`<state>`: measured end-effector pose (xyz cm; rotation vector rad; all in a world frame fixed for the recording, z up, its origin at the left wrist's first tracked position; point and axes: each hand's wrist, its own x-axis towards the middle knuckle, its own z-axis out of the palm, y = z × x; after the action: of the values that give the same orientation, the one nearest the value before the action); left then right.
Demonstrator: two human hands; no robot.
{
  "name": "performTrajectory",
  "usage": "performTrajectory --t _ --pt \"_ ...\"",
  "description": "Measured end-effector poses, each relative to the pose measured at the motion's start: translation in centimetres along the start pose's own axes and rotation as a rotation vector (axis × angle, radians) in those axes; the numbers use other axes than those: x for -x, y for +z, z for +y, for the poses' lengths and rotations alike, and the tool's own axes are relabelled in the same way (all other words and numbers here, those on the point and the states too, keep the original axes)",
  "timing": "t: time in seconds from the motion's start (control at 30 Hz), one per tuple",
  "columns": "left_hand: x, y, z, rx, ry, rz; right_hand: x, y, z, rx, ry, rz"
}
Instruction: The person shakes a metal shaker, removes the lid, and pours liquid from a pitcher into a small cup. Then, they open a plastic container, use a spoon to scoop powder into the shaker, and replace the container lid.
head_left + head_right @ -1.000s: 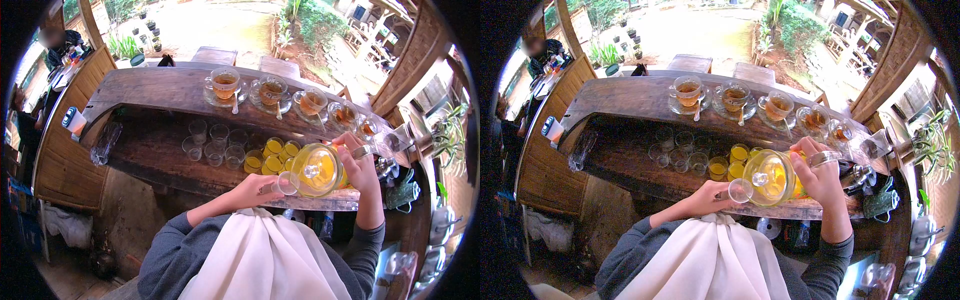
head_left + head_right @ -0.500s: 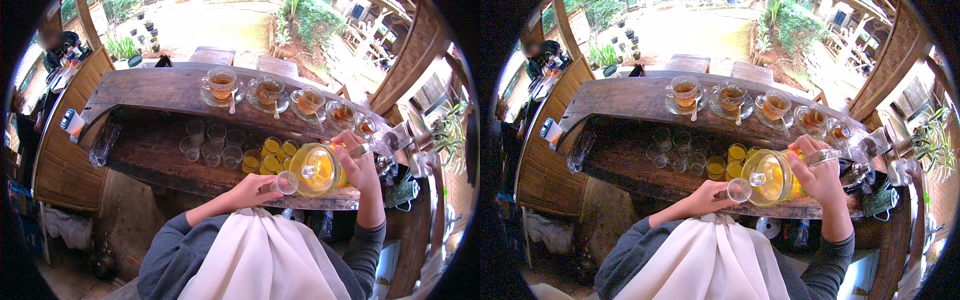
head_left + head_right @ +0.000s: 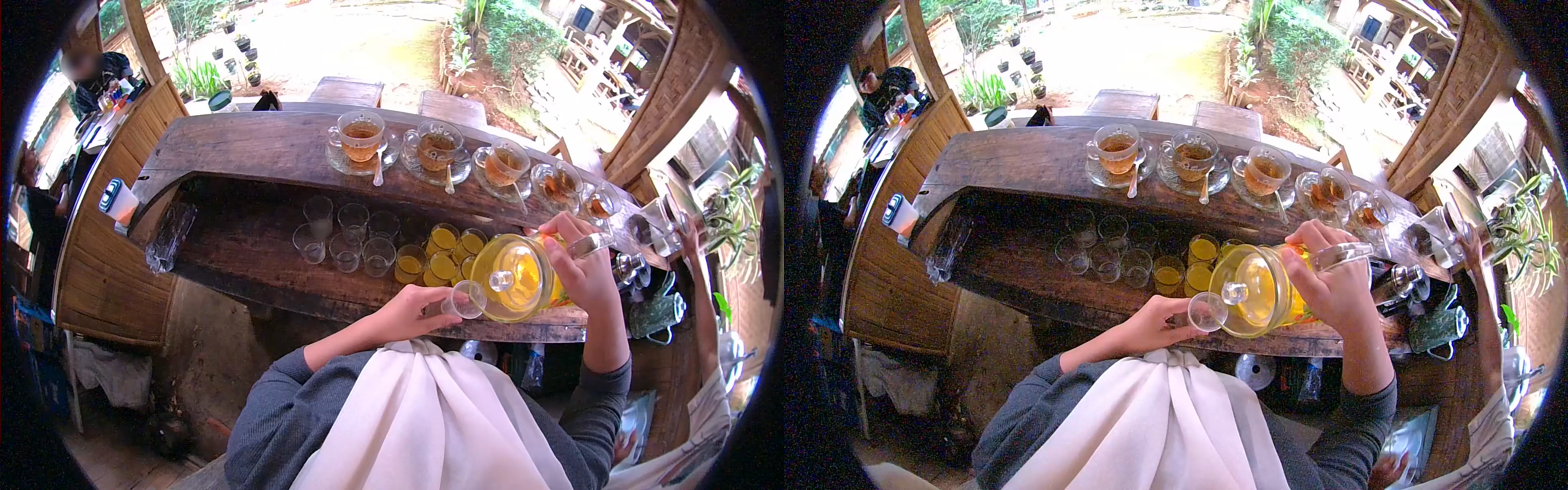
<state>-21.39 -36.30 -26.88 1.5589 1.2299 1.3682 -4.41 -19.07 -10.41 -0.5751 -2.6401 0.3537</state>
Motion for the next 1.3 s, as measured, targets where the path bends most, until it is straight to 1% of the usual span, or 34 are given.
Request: performTrajectory --t 0.23,0.3,0.5,0.6,0.73,1.0,1.3 --pt "0.14 0.27 -0.65 -0.042 -0.017 0.003 -0.03 -0.01 -0.18 0.019 0.007 -0.007" --pt "0.10 0.35 -0.75 -0.026 0.033 0.024 0.01 0.02 -0.12 -0.008 0.015 -0.011" --pt "0.08 0.45 -0.88 -0.033 0.049 0.036 0.08 -0.01 -0.23 0.016 0.015 -0.007" --pt "0.11 0.34 -0.61 -0.038 0.009 0.009 0.09 -0.14 -0.26 0.004 0.013 -0.017" --pt "0.10 0.36 -0.48 -0.042 0.032 0.021 0.11 -0.21 -0.27 0.007 0.008 -0.020" --pt "0.10 0.46 -0.45 -0.006 -0.009 -0.001 0.30 -0.15 -0.13 -0.002 0.039 -0.033" --pt "0.02 0.47 0.04 -0.014 0.014 -0.002 0.64 -0.14 0.14 -0.041 0.051 -0.026"
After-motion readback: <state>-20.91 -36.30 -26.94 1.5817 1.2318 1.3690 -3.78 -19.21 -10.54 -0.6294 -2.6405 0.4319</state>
